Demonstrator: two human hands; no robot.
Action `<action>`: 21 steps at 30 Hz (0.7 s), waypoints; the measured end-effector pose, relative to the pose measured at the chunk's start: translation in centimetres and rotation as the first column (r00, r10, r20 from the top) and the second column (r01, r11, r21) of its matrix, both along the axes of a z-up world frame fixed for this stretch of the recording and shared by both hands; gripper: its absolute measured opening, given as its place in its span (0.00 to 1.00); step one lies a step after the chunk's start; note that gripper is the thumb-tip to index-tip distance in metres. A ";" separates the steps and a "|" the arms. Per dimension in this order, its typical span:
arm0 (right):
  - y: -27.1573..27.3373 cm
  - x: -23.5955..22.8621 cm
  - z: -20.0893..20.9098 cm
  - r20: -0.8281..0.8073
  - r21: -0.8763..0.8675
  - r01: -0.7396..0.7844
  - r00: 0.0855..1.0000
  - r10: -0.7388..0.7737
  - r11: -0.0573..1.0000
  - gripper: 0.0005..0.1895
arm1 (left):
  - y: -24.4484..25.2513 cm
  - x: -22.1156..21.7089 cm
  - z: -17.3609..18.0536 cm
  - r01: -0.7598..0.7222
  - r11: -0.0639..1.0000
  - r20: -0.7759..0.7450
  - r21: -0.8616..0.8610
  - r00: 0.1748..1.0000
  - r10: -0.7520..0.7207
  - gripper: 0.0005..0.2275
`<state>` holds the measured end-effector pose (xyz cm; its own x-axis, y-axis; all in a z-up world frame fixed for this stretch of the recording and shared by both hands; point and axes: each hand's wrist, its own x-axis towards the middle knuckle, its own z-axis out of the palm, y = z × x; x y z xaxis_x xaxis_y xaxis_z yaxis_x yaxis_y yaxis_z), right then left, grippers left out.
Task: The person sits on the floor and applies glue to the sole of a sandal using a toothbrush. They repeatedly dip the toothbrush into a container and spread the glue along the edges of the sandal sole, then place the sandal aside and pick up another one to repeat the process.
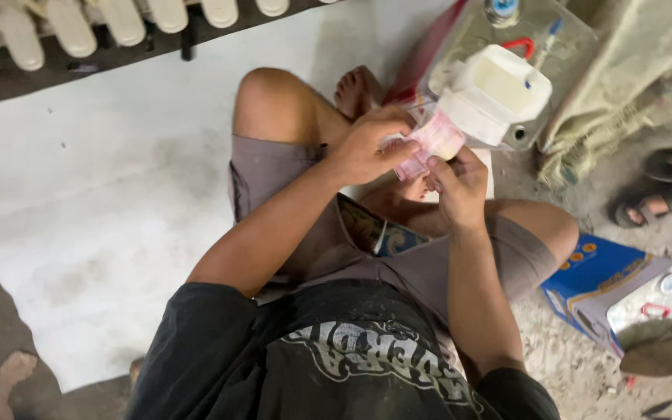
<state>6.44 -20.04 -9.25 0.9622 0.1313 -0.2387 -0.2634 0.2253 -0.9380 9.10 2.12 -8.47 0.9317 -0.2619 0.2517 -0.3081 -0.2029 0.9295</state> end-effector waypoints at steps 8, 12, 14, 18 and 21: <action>-0.3 -0.4 -2.9 0.058 -0.175 0.065 0.997 -0.056 0.982 0.10 | 0.3 0.5 -0.5 0.021 0.999 -0.166 -0.030 0.986 -0.026 0.12; -0.1 -0.7 -2.8 0.010 -0.238 0.089 0.996 -0.090 0.967 0.11 | 0.5 0.1 0.7 0.018 0.998 -0.334 0.053 0.942 0.001 0.23; -0.1 -0.8 -2.7 0.011 -0.220 0.084 0.996 -0.084 0.972 0.12 | 0.4 0.1 1.1 0.040 0.999 -0.268 -0.023 0.962 -0.044 0.24; -0.1 -0.5 -3.2 0.003 -0.175 0.061 0.998 -0.061 0.983 0.12 | 0.3 0.1 1.0 0.027 0.997 -0.294 0.075 0.956 -0.004 0.22; -0.2 -0.5 -3.5 0.118 -0.143 0.013 0.993 0.004 0.990 0.10 | 0.0 0.0 -0.1 0.020 0.997 -0.427 0.075 0.904 0.014 0.18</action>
